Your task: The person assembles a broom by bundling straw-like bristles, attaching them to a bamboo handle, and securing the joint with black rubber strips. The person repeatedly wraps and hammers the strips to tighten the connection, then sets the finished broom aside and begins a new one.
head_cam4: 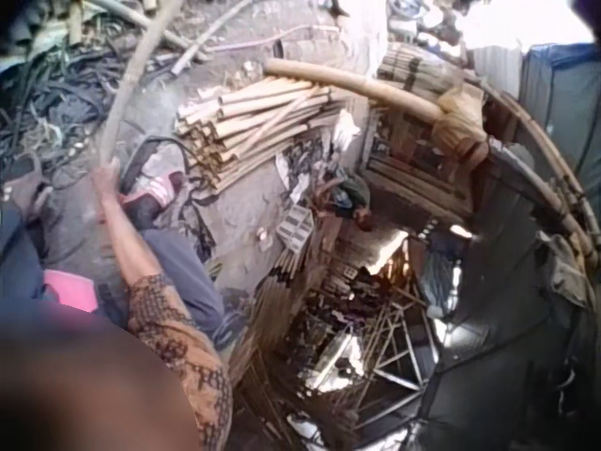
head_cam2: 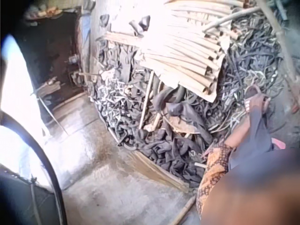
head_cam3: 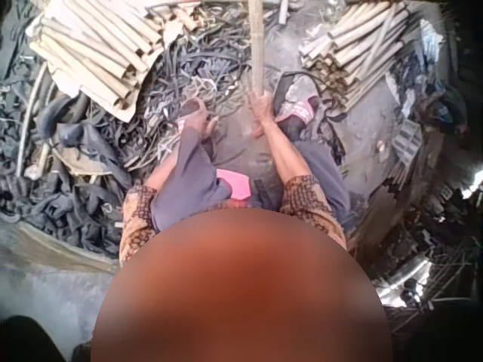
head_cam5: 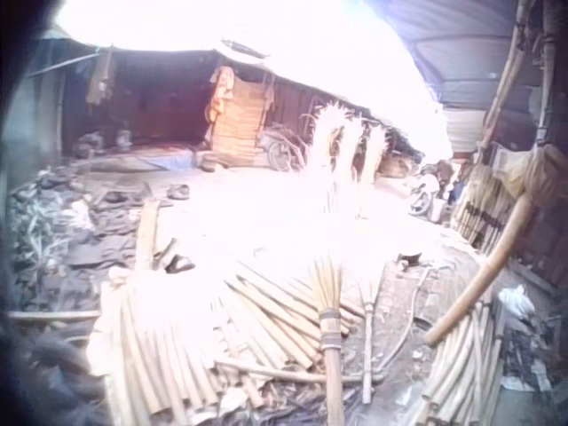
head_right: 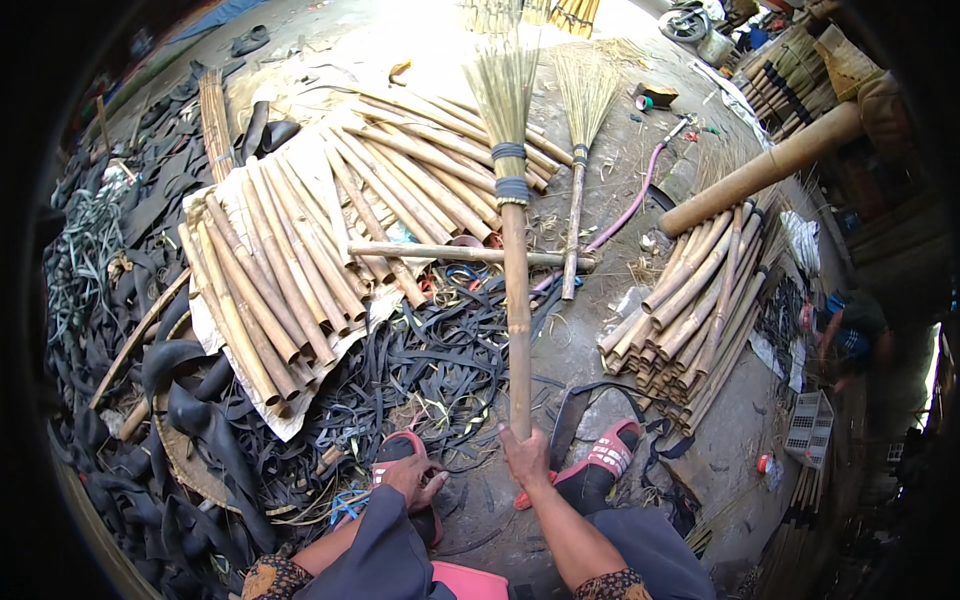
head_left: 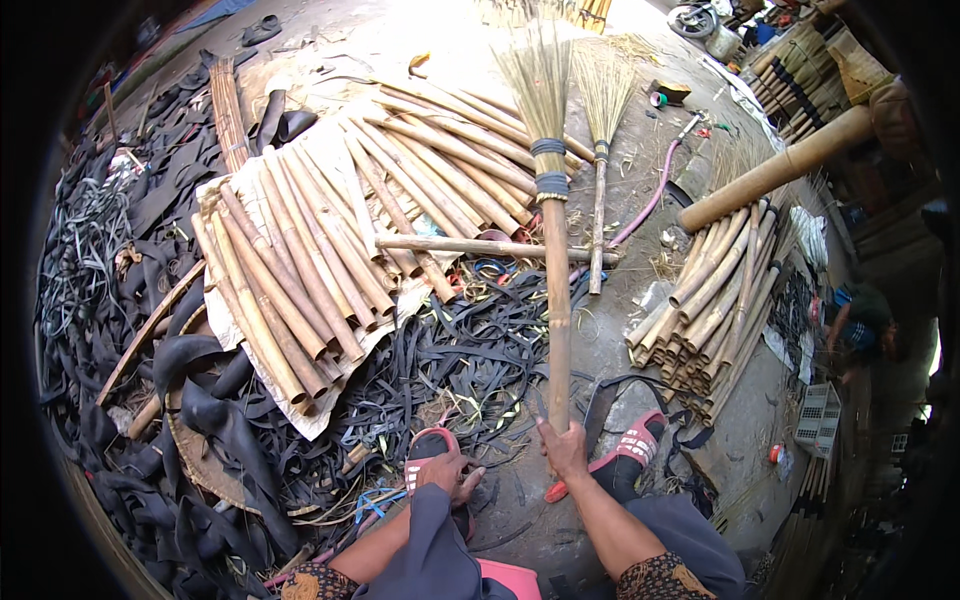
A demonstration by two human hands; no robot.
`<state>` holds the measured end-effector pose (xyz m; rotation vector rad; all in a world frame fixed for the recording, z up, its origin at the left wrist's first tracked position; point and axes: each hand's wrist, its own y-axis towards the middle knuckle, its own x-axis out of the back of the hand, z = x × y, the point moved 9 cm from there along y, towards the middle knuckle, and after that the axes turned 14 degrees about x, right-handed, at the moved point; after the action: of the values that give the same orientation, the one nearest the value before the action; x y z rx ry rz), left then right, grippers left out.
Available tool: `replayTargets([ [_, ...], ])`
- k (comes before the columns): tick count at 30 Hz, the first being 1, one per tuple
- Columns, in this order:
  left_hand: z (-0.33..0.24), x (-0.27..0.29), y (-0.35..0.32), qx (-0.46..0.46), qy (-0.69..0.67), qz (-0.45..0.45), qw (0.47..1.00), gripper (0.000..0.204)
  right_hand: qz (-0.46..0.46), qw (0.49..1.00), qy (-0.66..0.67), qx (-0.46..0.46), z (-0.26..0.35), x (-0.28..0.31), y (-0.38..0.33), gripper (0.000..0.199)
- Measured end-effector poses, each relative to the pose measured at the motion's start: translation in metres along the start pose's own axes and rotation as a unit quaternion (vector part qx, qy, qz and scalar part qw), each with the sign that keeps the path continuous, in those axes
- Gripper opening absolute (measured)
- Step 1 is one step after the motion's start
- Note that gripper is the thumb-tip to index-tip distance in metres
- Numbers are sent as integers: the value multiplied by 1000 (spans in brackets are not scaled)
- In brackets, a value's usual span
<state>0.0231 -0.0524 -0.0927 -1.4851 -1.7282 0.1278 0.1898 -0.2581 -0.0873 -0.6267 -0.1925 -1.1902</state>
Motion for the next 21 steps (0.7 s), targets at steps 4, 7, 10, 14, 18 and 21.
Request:
replayTargets([
  [4,7,4,4,-22,-68,-85,994,25,-66,993,93,12,24,22,71,31],
  [7,9,1,8,-19,-25,-77,997,23,-103,985,133,36,43,48,131,31],
  [10,6,8,4,-33,-46,-107,993,21,-128,986,103,41,60,86,201,34],
  [14,6,9,4,-9,-55,-102,993,21,-304,915,-195,181,116,142,247,53],
  [18,2,11,7,7,-29,-109,994,22,-168,905,-258,294,129,111,212,57],
  [21,-2,15,7,17,-10,-118,993,22,57,876,-339,339,115,83,142,53],
])
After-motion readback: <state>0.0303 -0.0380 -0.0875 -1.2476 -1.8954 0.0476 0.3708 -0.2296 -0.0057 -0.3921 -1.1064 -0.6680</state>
